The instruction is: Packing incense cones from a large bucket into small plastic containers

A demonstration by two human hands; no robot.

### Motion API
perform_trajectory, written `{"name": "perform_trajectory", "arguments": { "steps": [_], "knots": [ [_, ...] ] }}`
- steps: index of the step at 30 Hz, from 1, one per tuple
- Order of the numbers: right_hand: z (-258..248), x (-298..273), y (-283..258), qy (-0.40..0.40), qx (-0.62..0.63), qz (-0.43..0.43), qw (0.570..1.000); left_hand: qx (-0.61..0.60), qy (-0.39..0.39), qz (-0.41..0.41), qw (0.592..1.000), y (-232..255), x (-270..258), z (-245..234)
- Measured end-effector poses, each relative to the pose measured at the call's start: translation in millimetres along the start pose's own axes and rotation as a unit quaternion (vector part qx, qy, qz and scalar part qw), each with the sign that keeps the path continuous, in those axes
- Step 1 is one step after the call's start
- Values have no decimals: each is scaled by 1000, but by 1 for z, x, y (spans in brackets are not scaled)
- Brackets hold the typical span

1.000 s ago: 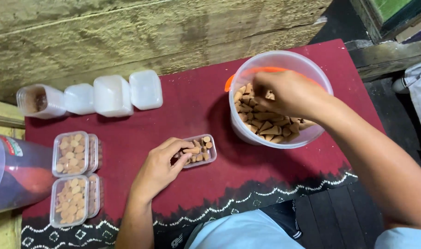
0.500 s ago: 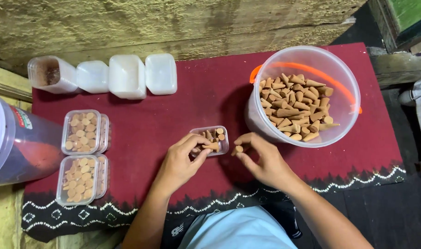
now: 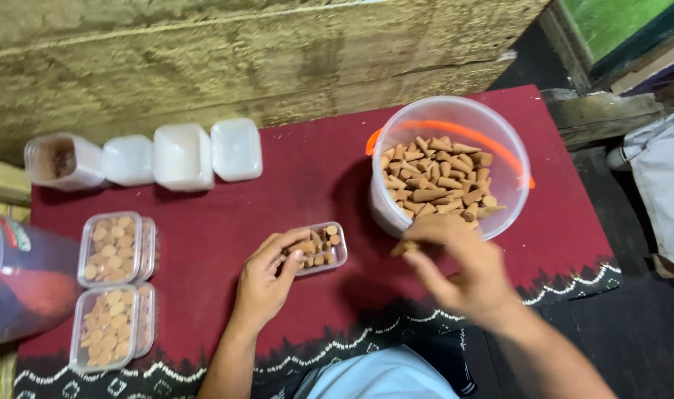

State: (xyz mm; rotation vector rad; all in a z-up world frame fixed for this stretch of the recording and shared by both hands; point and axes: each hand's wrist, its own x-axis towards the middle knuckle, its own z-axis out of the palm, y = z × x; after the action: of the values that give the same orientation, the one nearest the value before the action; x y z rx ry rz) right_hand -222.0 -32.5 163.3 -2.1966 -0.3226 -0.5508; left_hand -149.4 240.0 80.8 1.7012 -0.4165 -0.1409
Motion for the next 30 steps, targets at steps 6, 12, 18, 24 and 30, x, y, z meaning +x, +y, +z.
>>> {"name": "perform_trajectory", "arguments": {
  "steps": [6,12,18,24,30],
  "knots": [
    [-72,52,78,-119,-353,-22,928,66,-15,-12,998,-1,2,6],
    [-55,95,142,-297,-417,36,858,-73,-40,-43,996,-16,4,16],
    [4,108,214,-354,-604,-23,714,-162,-45,-95,981,-30,0,18],
    [11,97,231,-327,-590,-39,737,-123,-33,-59,990,-27,-1,14],
    [-49,115,97,-268,-283,13,921,73,-6,13,997,0,-1,8]
  ]
}}
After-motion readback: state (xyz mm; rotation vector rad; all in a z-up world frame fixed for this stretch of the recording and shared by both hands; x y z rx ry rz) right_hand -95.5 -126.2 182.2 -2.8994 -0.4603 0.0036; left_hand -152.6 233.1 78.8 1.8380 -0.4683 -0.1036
